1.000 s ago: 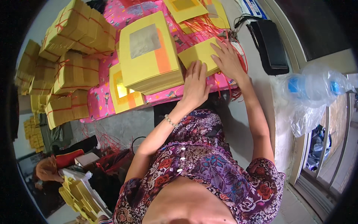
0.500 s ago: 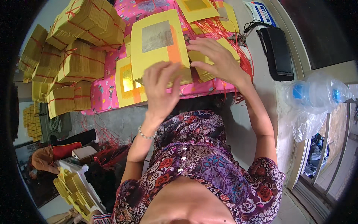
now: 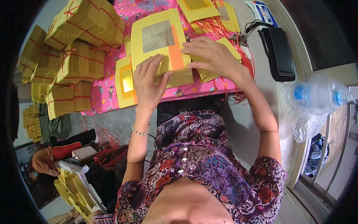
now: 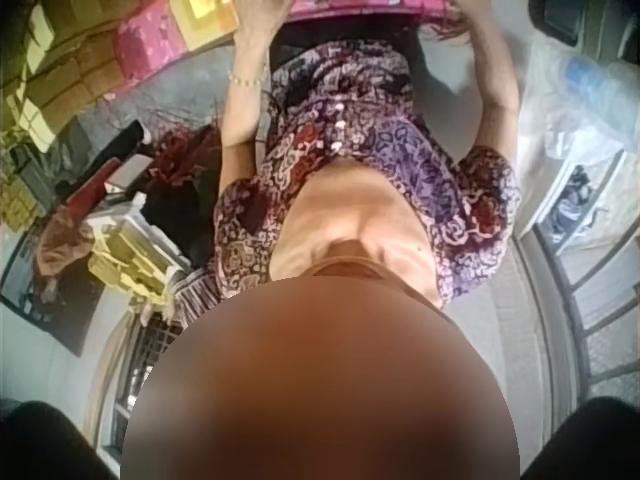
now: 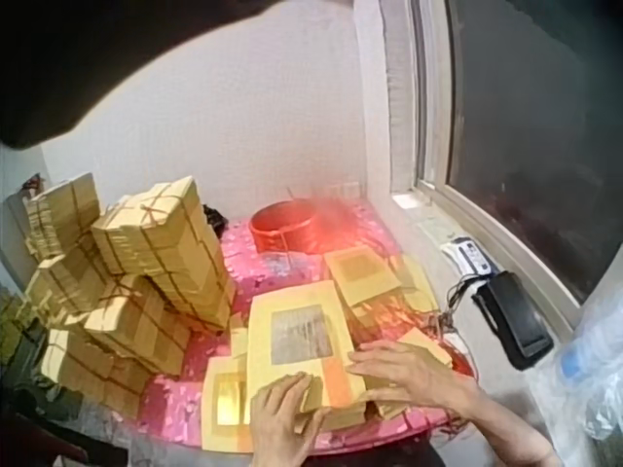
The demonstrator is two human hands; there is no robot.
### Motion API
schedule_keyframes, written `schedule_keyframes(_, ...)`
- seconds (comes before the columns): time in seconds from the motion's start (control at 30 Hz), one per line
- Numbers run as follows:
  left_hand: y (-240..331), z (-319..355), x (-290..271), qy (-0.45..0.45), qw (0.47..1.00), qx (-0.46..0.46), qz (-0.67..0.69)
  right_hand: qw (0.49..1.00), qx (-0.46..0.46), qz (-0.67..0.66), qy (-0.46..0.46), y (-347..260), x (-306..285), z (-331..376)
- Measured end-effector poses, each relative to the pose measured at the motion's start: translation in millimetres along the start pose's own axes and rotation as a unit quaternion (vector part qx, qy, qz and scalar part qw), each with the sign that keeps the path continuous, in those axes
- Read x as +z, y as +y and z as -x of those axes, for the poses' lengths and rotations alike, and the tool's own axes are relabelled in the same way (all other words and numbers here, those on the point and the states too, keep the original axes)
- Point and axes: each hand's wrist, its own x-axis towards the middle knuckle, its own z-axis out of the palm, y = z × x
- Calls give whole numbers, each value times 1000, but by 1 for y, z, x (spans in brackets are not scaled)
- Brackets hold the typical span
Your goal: Sorting and stacking yellow joss paper sheets.
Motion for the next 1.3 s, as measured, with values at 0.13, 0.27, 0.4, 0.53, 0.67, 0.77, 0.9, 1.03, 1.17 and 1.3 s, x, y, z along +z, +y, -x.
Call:
schedule_keyframes(0.13,-2,-2,-1,-6,1000,6,0,999,-32,23,18,2,0,-3)
schedule_keyframes(0.27,-1,-2,-1,-8,1000,5,-4,997,-51,43,23,3,-1,-4)
schedule_keyframes(0.4,1,-3,-4,-17,1000,-3,3,999,-39,22,6,3,-1,-2)
schedule_keyframes(0.53,2,-7,-4,-11,1000,-18,22,999,-40,13,34,1,-4,-5)
schedule_keyframes(0.67,7,-13,-10,-18,997,-57,49,999,-14,-18,45,0,-7,-2)
schedule_keyframes(0.77,7,-13,-11,-16,996,-70,55,996,14,-44,69,-2,-9,2)
schedule_keyframes(0.9,7,-12,-8,-13,996,-67,53,994,40,-66,75,0,-3,12)
schedule_keyframes(1.03,6,-11,-5,1,995,-72,71,991,43,-104,73,0,4,13)
schedule_keyframes(1.17,5,-11,-4,-3,995,-73,71,993,36,-73,81,0,0,7)
schedule_keyframes(1.3,6,-11,-6,-7,995,-74,67,993,31,-78,78,0,-5,2)
